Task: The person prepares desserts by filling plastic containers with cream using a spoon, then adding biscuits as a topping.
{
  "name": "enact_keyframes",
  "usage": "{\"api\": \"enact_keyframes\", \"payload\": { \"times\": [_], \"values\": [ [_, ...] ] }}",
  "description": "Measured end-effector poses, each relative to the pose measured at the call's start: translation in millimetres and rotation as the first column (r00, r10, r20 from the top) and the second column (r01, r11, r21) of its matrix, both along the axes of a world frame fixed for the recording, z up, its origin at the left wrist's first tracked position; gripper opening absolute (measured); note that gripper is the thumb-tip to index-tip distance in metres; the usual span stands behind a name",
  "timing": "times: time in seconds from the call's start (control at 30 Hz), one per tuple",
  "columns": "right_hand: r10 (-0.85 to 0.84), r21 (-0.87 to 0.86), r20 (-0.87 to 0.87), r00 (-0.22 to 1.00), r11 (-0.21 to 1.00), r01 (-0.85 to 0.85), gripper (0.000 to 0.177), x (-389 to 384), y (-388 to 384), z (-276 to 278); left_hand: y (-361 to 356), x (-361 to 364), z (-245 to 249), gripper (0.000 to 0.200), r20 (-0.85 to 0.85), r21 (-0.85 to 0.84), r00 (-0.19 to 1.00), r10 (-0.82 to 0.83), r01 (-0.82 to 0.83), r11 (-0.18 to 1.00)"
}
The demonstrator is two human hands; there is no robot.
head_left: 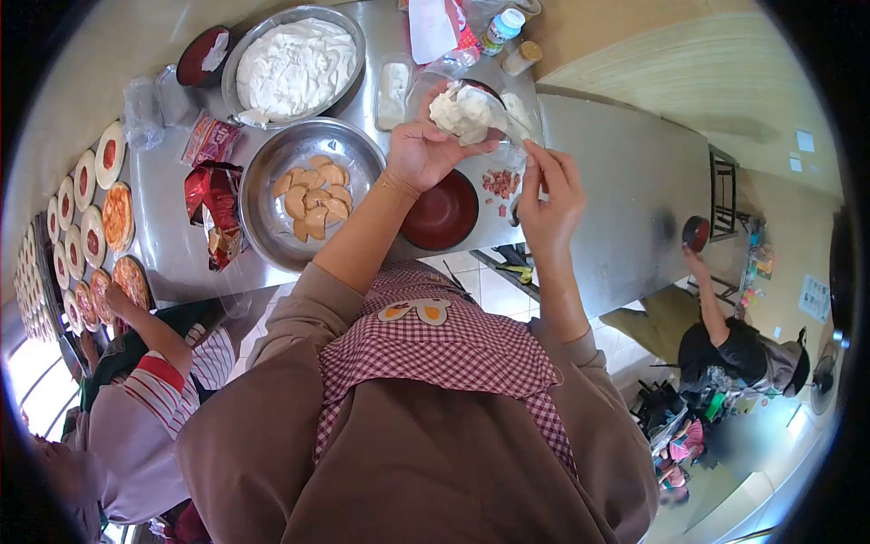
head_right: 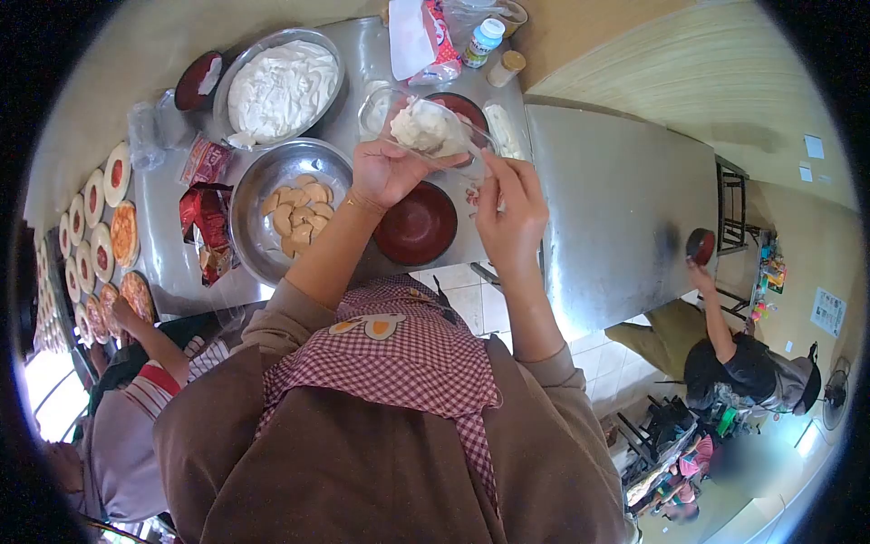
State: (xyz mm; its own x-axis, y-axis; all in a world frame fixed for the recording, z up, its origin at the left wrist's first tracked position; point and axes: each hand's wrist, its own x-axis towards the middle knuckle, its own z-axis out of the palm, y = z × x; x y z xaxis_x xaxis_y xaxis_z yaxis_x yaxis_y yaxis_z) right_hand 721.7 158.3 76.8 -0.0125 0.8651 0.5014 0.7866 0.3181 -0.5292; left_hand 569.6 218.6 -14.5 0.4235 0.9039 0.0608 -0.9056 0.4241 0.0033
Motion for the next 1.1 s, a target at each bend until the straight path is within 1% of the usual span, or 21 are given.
{"api": "enact_keyframes", "payload": {
  "times": [0.07, 0.1, 0.17, 0.3, 0.37, 0.43, 0.5, 0.57, 0.63, 0.7, 0.77, 0.8, 0.87, 0.93, 1.0, 1.07, 1.1],
  "values": [
    [0.015, -0.157, -0.045, 0.999, 0.987, -0.022, 0.022, 6.6, 2.4, 3.8, 0.7, 0.1, 0.0, 0.067, -0.021, 0.001, 1.0, 0.01, -0.01, 1.0],
    [0.014, -0.158, -0.044, 0.999, 0.987, -0.021, 0.022, 9.7, 3.0, 1.4, 0.8, 0.6, -1.0, 0.067, -0.021, 0.025, 1.0, 0.018, -0.017, 1.0],
    [0.077, -0.219, -0.047, 0.996, 0.972, -0.085, 0.017, 13.3, 5.5, -5.1, 0.3, 1.7, -0.7, 0.067, -0.021, 0.05, 0.999, 0.026, -0.025, 0.998],
    [0.054, -0.238, -0.1, 0.993, 0.968, -0.077, 0.016, 4.3, 6.2, -7.7, -3.0, 4.2, 7.2, 0.066, -0.07, 0.087, 0.997, 0.013, -0.006, 0.996],
    [0.046, -0.233, -0.039, 0.998, 0.971, -0.054, 0.017, 1.3, 7.5, -9.5, -2.6, 4.2, 7.3, 0.066, -0.083, 0.093, 0.997, 0.002, 0.006, 0.996],
    [0.037, -0.225, -0.014, 0.999, 0.974, -0.039, 0.017, -2.1, 8.1, -11.8, -0.3, 2.2, 2.5, 0.068, -0.113, 0.101, 0.99, -0.088, 0.1, 0.99],
    [0.03, -0.216, 0.013, 0.999, 0.976, -0.026, 0.017, -4.4, 8.8, -14.4, -1.1, 2.7, 0.8, 0.069, -0.094, 0.083, 0.991, -0.097, 0.105, 0.991],
    [0.065, -0.134, 0.037, 0.997, 0.989, -0.06, 0.017, -6.6, 11.7, -17.5, -2.0, 4.1, 0.9, 0.07, -0.074, 0.067, 0.991, -0.107, 0.112, 0.991],
    [0.066, -0.134, 0.042, 0.997, 0.989, -0.06, 0.017, -10.0, 13.3, -17.8, -3.4, 5.7, 0.3, 0.071, -0.049, 0.084, 0.998, -0.051, 0.055, 0.995],
    [0.068, -0.135, 0.047, 0.997, 0.989, -0.061, 0.017, -12.8, 13.7, -16.0, -3.3, 5.2, -2.2, 0.071, -0.07, 0.089, 0.996, -0.047, 0.053, 0.995],
    [0.072, -0.153, 0.118, 0.99, 0.987, -0.053, 0.017, -15.0, 12.8, -11.5, -3.1, 4.1, -2.7, 0.071, -0.092, 0.094, 0.995, -0.041, 0.049, 0.994],
    [0.071, -0.154, 0.116, 0.991, 0.987, -0.053, 0.017, -15.0, 12.2, -9.7, -3.0, 2.9, -3.0, 0.071, -0.063, 0.096, 0.997, -0.042, 0.048, 0.994],
    [0.074, -0.126, 0.195, 0.978, 0.991, -0.05, 0.017, -12.4, 10.6, -6.7, -2.7, -0.9, -3.3, 0.071, -0.037, 0.098, 0.998, -0.044, 0.047, 0.994],
    [0.076, -0.125, 0.188, 0.979, 0.991, -0.053, 0.018, -7.2, 8.7, -4.6, -2.9, -5.8, -3.7, 0.072, -0.052, 0.031, 0.995, -0.08, 0.081, 0.996],
    [0.078, -0.125, 0.182, 0.98, 0.991, -0.056, 0.019, -7.6, 4.3, -0.9, -2.9, -8.2, -4.1, 0.072, -0.06, 0.029, 0.996, -0.073, 0.074, 0.997],
    [0.051, -0.221, 0.131, 0.99, 0.975, -0.021, 0.02, -9.7, 0.8, 5.6, -2.8, -9.3, -4.3, 0.073, -0.066, 0.029, 0.996, -0.065, 0.067, 0.997],
    [0.052, -0.22, 0.13, 0.99, 0.975, -0.022, 0.02, -10.9, 0.6, 5.2, -3.1, -9.3, -4.5, 0.076, -0.096, 0.045, 0.994, -0.06, 0.064, 0.997]
  ]
}}
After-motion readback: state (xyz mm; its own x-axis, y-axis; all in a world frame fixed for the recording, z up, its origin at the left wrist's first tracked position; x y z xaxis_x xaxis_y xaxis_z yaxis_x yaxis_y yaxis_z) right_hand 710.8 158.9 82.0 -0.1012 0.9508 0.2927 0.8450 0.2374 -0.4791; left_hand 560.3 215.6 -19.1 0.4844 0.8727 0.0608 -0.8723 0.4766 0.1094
